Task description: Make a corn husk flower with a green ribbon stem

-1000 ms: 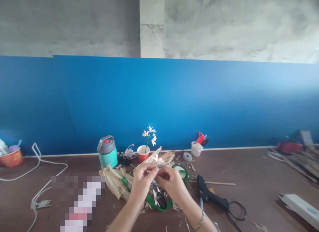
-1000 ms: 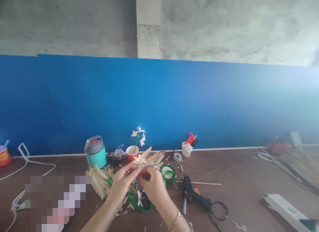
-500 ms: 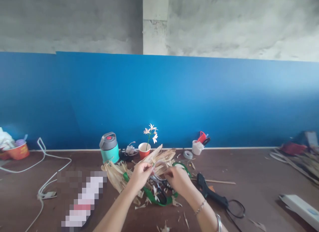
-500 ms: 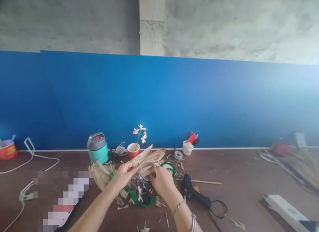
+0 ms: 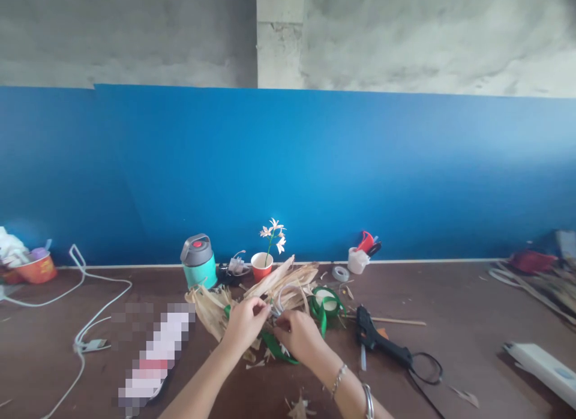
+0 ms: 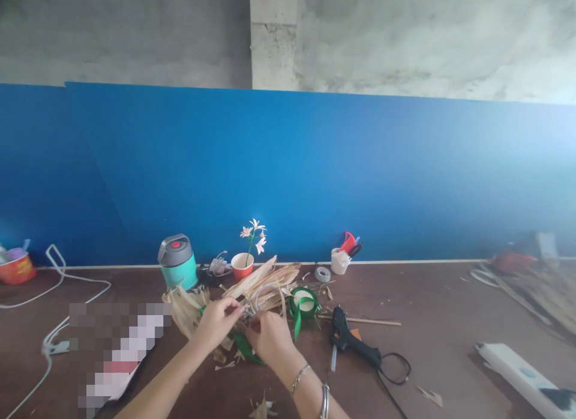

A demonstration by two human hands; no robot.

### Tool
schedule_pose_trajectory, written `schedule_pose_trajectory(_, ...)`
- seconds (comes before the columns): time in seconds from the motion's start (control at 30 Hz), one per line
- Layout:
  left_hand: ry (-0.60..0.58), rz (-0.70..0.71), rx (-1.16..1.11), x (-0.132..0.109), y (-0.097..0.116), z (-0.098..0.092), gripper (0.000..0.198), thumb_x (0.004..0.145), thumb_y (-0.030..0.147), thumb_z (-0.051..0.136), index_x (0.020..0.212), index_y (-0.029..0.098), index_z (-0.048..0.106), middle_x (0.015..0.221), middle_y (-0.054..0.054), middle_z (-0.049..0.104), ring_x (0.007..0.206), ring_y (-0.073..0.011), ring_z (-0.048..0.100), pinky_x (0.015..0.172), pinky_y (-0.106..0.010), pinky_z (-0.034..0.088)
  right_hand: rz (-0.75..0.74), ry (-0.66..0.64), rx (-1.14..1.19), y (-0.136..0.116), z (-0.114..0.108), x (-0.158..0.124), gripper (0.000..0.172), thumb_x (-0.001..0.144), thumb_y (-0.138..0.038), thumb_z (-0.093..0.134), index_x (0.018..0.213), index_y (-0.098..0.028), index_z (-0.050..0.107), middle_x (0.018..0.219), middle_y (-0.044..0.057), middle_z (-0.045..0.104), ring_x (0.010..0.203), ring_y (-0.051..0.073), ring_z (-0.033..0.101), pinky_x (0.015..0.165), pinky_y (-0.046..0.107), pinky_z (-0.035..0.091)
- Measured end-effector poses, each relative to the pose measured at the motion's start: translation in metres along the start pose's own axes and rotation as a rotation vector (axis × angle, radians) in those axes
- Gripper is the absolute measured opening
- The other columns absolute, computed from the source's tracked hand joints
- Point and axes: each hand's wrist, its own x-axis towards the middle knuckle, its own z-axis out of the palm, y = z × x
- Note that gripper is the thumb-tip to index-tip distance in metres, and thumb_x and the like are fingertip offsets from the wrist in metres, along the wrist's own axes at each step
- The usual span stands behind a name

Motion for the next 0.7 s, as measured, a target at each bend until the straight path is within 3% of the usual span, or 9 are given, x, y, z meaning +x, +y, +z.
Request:
schedule_pose_trajectory(0.13, -0.01, 0.114, 0.02, -0.01, 0.001, 0.0, 0.022, 0.085, 0.034, 0.038, 0.074, 0.021, 0.052, 0.075, -0.005, 0.066, 0.077, -0.0242, 0.063, 0.071, -0.033, 0.041, -0.014, -0.037, 0.156, 0.006, 0.006, 0.005, 0.014, 0.071, -0.018, 0.06, 0.064, -0.015, 0.071, 0.061, 0.004, 0.068, 0.063, 0.018, 0.061, 0.056, 0.023, 0.037)
schedule_pose_trajectory(0.3, -0.043, 0.189, 0.018, -0.018, 0.002, -0.003, 0.025, 0.091, 0.036, 0.032, 0.077, 0.023, 0.047, 0.054, 0.001, 0.055, 0.06, -0.0211, 0.059, 0.061, -0.029, 0.041, 0.003, 0.044, 0.332, 0.014, 0.006, 0.012, 0.012, 0.071, -0.018, 0.058, 0.063, -0.014, 0.066, 0.062, 0.003, 0.066, 0.063, 0.016, 0.058, 0.059, 0.024, 0.04)
schedule_pose_trajectory(0.4, 0.018, 0.218, -0.002, -0.019, 0.001, -0.004, 0.027, 0.093, 0.037, 0.031, 0.081, 0.023, 0.05, 0.051, 0.002, 0.054, 0.056, -0.0199, 0.059, 0.059, -0.028, 0.042, 0.02, 0.088, 0.44, 0.017, 0.003, 0.015, 0.013, 0.07, -0.02, 0.058, 0.059, -0.014, 0.062, 0.059, 0.003, 0.063, 0.061, 0.016, 0.056, 0.06, 0.025, 0.04)
schedule_pose_trajectory(0.53, 0.161, 0.203, 0.079, -0.017, -0.003, -0.006, 0.026, 0.092, 0.036, 0.037, 0.08, 0.022, 0.054, 0.061, 0.0, 0.062, 0.058, -0.018, 0.061, 0.06, -0.026, 0.042, 0.072, 0.125, 0.637, 0.018, -0.003, 0.017, 0.025, 0.073, -0.037, 0.057, 0.062, -0.015, 0.059, 0.058, 0.002, 0.059, 0.057, 0.014, 0.051, 0.056, 0.025, 0.039)
schedule_pose_trajectory(0.7, 0.178, 0.151, 0.206, -0.015, -0.008, -0.005, 0.022, 0.087, 0.031, 0.045, 0.075, 0.021, 0.06, 0.048, 0.002, 0.056, 0.049, -0.019, 0.058, 0.059, -0.029, 0.039, 0.138, 0.094, 0.87, 0.013, -0.013, 0.014, 0.035, 0.071, -0.051, 0.058, 0.07, -0.016, 0.058, 0.069, 0.005, 0.062, 0.061, 0.014, 0.053, 0.058, 0.024, 0.041)
